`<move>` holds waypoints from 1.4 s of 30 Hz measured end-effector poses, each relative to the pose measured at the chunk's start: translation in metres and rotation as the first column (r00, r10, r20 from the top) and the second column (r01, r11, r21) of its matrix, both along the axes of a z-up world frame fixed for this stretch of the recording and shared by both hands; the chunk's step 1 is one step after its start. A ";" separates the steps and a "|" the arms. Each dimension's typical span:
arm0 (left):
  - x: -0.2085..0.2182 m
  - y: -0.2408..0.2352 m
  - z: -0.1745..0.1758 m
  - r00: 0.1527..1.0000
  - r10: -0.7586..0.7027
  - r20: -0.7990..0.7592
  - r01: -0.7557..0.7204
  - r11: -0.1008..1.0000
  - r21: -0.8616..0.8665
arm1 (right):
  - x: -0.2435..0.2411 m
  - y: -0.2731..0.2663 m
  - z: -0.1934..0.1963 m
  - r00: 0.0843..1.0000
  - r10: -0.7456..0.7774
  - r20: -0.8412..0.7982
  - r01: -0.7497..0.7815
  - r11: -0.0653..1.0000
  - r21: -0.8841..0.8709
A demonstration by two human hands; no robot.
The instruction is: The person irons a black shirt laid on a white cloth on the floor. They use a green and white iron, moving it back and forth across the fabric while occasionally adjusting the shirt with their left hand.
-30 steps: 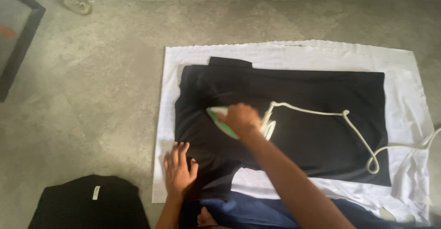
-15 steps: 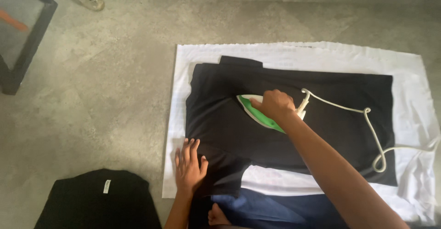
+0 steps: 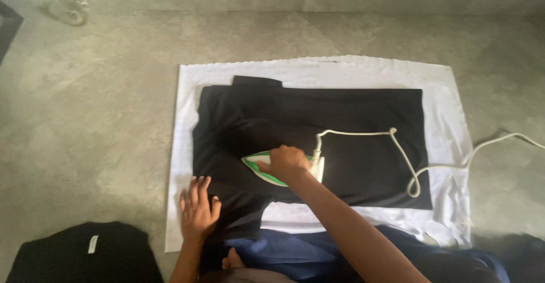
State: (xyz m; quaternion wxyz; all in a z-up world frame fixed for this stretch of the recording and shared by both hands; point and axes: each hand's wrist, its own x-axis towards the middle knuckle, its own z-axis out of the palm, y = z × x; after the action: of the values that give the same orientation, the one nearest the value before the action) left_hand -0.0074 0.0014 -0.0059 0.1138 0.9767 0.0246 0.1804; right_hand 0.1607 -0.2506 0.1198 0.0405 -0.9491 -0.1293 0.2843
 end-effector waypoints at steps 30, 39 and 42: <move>0.002 -0.004 0.011 0.999 0.013 -0.043 -0.016 0.998 -0.059 | 0.037 0.001 0.009 0.999 0.028 0.029 -0.028 0.999 -0.022; 0.004 -0.004 0.016 0.995 0.022 -0.093 -0.031 0.995 -0.095 | 0.094 -0.100 0.050 0.967 -0.253 0.031 0.255 0.961 -0.109; 0.001 -0.005 0.017 0.996 0.029 -0.082 -0.035 0.997 -0.071 | 0.100 -0.140 0.040 0.980 -0.196 0.015 0.195 0.964 -0.179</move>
State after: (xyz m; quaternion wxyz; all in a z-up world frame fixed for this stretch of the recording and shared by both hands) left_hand -0.0062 -0.0041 0.0108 0.1453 0.9779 0.0514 0.1415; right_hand 0.2604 -0.3902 0.1603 -0.0173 -0.9566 -0.0087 0.2906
